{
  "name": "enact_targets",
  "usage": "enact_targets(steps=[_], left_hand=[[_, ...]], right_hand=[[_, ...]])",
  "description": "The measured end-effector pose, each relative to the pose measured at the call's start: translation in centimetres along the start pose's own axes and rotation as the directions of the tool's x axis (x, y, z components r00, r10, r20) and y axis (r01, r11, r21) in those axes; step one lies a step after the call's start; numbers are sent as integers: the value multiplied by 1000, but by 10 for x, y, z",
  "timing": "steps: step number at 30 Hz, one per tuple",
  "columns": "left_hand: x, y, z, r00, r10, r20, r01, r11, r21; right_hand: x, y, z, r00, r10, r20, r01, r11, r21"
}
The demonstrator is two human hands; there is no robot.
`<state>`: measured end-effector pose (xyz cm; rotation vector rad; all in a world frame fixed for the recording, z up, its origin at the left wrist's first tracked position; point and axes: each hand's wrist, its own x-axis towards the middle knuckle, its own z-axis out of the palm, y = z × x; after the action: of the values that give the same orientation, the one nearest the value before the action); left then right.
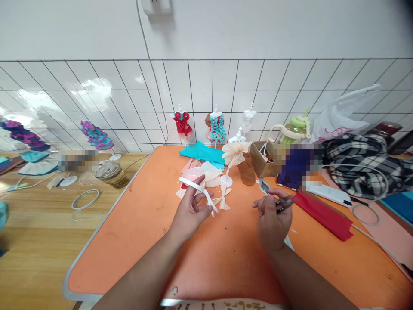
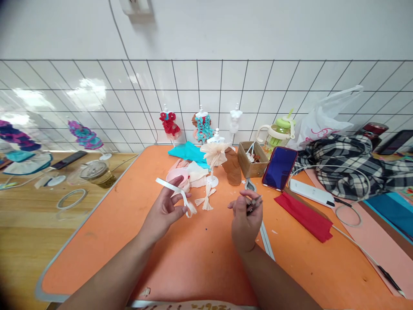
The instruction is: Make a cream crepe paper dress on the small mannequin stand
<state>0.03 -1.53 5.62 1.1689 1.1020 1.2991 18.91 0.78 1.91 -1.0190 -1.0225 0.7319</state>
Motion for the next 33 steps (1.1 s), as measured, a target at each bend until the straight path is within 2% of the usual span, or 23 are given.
enact_targets(steps=[2,3,5,7,10,13,17,20,22,23,24,25,27,28,29,30,31,33], left_hand=[[-2,-1,2,999,1,33,0,1000,-6],[-3,-2,4,999,-6,52,6,1000,-8],[-5,-5,6,995,-27,91,29,999,-21],[-6,-7,7,992,-40,119,46,998,-44],[-6,-6,6,989,-28,147,38,997,-65],[-5,-3,2,981,-14,193,31,996,-84],[-5,0,1,976,-10,219,26,997,-72],[-5,-2,3,984,-24,174,28,999,-16],[-4,-4,4,995,-29,99,25,999,34],[-4,-5,4,998,-20,54,17,998,59],[-3,-6,4,1000,-7,14,6,996,84],[-3,-7,4,1000,10,-16,-8,994,109],[-3,-8,3,999,33,-35,-27,987,161],[-3,-9,3,999,40,-28,-34,981,189],[-3,-9,3,999,47,-16,-43,975,218],[-4,-9,4,998,55,-1,-53,968,247],[-4,-10,4,998,62,15,-64,960,272],[-5,-10,5,997,68,45,-79,949,305]], right_hand=[[2,-3,3,975,80,207,-55,991,-123],[1,-4,5,931,115,347,-57,983,-175],[-4,-6,11,800,161,578,-29,973,-231],[-10,-6,16,705,216,675,-33,961,-273],[-13,-4,17,654,321,685,-133,940,-314],[-9,-1,14,659,325,678,-171,943,-286],[-1,0,14,735,230,638,-44,955,-294],[-2,0,15,797,159,583,47,946,-322],[-5,-1,14,845,141,515,47,941,-334],[-8,-2,13,847,156,509,21,946,-324],[-11,-3,12,821,196,536,-27,952,-306],[-14,-4,11,766,255,590,-94,952,-290],[-19,-7,10,596,373,712,-212,927,-308],[-21,-9,10,518,408,752,-227,913,-339],[-22,-11,9,468,428,773,-207,904,-374],[-23,-12,10,449,432,782,-160,900,-405],[-23,-13,10,453,424,784,-98,898,-429],[-21,-14,10,482,401,779,7,887,-461]])
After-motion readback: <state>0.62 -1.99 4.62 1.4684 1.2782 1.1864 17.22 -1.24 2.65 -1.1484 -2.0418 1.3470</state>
